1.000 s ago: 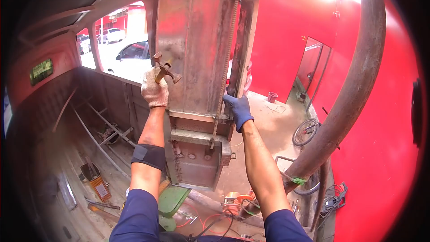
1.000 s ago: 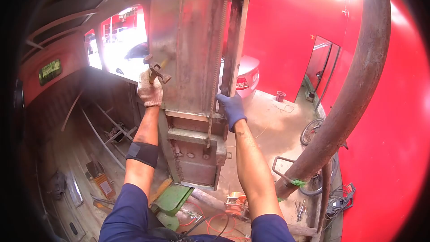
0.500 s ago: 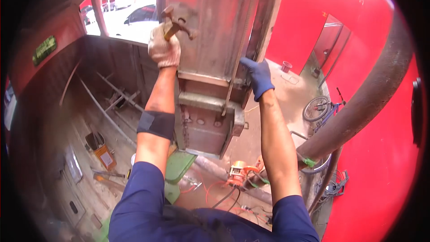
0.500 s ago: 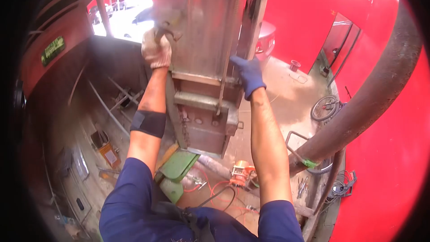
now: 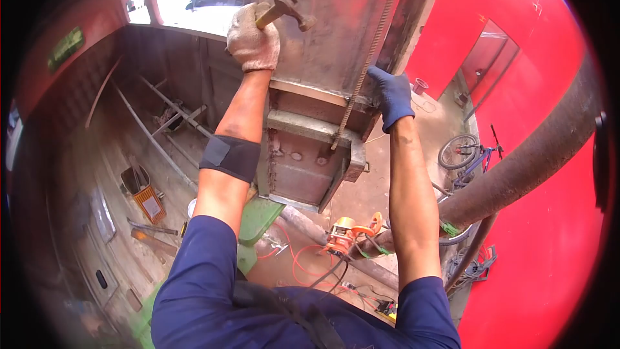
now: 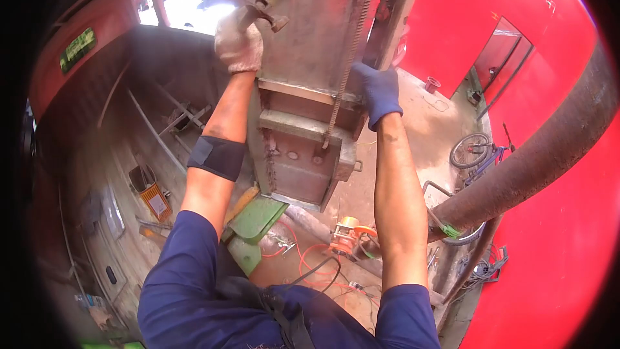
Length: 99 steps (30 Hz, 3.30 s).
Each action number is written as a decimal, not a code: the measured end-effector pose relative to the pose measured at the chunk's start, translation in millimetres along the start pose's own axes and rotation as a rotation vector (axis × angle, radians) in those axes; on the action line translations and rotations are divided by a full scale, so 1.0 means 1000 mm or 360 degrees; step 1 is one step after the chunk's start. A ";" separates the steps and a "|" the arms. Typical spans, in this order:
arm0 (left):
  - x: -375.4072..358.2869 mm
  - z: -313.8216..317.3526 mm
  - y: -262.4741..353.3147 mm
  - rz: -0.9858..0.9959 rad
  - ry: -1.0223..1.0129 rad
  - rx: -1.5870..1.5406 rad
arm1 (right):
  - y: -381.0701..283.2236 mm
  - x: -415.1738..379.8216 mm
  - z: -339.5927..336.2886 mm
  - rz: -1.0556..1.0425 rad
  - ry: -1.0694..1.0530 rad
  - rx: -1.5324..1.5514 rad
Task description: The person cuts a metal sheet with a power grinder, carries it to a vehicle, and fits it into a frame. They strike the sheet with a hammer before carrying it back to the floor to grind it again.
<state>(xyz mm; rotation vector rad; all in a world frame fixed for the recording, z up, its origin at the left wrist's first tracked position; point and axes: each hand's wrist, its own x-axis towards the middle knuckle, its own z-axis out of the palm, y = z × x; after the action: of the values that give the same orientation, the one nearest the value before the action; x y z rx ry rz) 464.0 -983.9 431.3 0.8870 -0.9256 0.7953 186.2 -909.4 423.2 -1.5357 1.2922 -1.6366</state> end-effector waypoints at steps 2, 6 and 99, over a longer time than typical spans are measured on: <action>0.000 -0.002 0.004 -0.0051 0.0012 -0.0002 | -0.002 -0.003 0.002 0.0015 0.0038 -0.0017; 0.001 -0.003 0.005 -0.0071 0.0104 -0.0055 | 0.038 0.029 0.003 0.0001 0.0051 0.0111; -0.105 -0.545 -0.004 -0.1321 -0.0036 0.0500 | 0.043 -0.274 0.219 0.0405 -0.1887 0.0568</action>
<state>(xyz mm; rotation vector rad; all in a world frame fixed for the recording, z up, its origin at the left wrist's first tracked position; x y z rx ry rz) 601.7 -520.0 159.6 1.4207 -0.3749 0.2038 441.2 -744.9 241.1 -1.5761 0.4603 -0.5040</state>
